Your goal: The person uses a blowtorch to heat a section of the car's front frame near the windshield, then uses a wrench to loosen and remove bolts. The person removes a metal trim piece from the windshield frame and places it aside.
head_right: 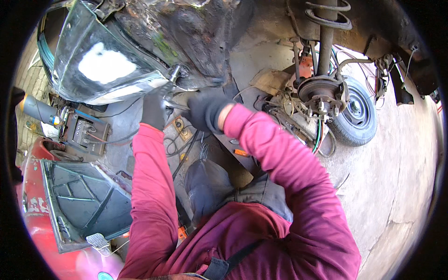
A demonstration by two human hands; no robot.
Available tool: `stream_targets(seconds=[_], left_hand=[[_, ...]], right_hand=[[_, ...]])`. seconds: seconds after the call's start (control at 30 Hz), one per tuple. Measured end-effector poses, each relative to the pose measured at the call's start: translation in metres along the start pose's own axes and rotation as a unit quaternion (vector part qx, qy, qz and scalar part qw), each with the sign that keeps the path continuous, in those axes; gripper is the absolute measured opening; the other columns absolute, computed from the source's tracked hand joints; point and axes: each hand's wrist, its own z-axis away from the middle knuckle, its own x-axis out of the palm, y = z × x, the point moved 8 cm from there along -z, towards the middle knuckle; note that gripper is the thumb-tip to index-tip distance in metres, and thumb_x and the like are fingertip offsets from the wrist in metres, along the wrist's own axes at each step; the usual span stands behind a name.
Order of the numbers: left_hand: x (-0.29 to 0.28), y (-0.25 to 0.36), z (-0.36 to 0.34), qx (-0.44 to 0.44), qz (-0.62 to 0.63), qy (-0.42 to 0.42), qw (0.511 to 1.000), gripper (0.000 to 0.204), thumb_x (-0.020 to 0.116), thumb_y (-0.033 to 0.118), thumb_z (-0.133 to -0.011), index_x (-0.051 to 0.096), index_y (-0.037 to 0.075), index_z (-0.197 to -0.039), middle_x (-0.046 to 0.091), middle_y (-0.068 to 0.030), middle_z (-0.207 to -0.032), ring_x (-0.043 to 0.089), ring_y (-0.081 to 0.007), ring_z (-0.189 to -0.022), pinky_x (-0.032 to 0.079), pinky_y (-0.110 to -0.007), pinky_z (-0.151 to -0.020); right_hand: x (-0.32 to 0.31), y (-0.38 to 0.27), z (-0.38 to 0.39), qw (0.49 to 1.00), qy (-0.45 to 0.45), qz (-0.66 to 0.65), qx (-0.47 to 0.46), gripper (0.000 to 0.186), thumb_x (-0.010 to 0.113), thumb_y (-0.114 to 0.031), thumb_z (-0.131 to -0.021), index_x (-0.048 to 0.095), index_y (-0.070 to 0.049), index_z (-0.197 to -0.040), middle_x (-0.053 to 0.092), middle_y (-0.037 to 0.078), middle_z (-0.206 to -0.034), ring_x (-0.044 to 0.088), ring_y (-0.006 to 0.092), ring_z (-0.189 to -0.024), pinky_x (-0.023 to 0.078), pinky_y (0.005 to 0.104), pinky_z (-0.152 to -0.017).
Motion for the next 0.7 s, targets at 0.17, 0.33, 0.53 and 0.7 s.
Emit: stream_targets(seconds=[0.17,0.33,0.53,0.7], left_hand=[[0.009,-0.007,-0.002,0.022,0.287,-0.084,0.954,0.021,0.065,0.023,-0.102,0.071,0.005,-0.112,0.068,-0.0112,-0.081,0.064,-0.0194,-0.067,0.051,-0.037,-0.066],[-0.018,0.023,0.0,-0.014,-0.05,0.136,0.989,0.031,0.065,0.033,-0.1,0.073,0.003,-0.095,0.073,-0.0204,-0.085,0.07,-0.0413,-0.076,0.053,-0.048,-0.07],[-0.004,-0.002,0.002,-0.133,0.074,0.066,0.986,0.036,0.066,0.034,-0.102,0.071,0.002,-0.087,0.067,-0.01,-0.074,0.063,-0.0269,-0.062,0.05,-0.04,-0.062],[0.021,-0.031,0.011,-0.201,0.51,-0.039,0.836,0.022,0.067,0.026,-0.104,0.073,0.005,-0.099,0.057,0.0041,-0.075,0.051,-0.0066,-0.057,0.038,-0.027,-0.05]], right_hand=[[-0.06,-0.042,-0.009,0.995,0.053,0.076,-0.045,0.024,0.068,-0.028,-0.088,0.079,-0.008,-0.095,0.078,0.02,-0.097,0.077,0.0401,-0.093,0.061,0.0493,-0.081],[0.059,0.022,0.001,0.978,-0.057,-0.117,0.16,0.038,0.064,-0.038,-0.1,0.073,-0.005,-0.115,0.076,0.023,-0.108,0.073,0.0433,-0.103,0.056,0.0501,-0.091],[0.052,0.016,0.001,0.987,-0.096,-0.037,0.123,0.044,0.064,-0.045,-0.099,0.073,-0.006,-0.117,0.075,0.025,-0.111,0.073,0.0413,-0.105,0.057,0.0513,-0.091],[-0.043,-0.022,0.007,0.994,-0.014,0.099,0.038,0.036,0.067,-0.041,-0.094,0.078,-0.008,-0.104,0.077,0.02,-0.101,0.075,0.0387,-0.099,0.059,0.0505,-0.086]])
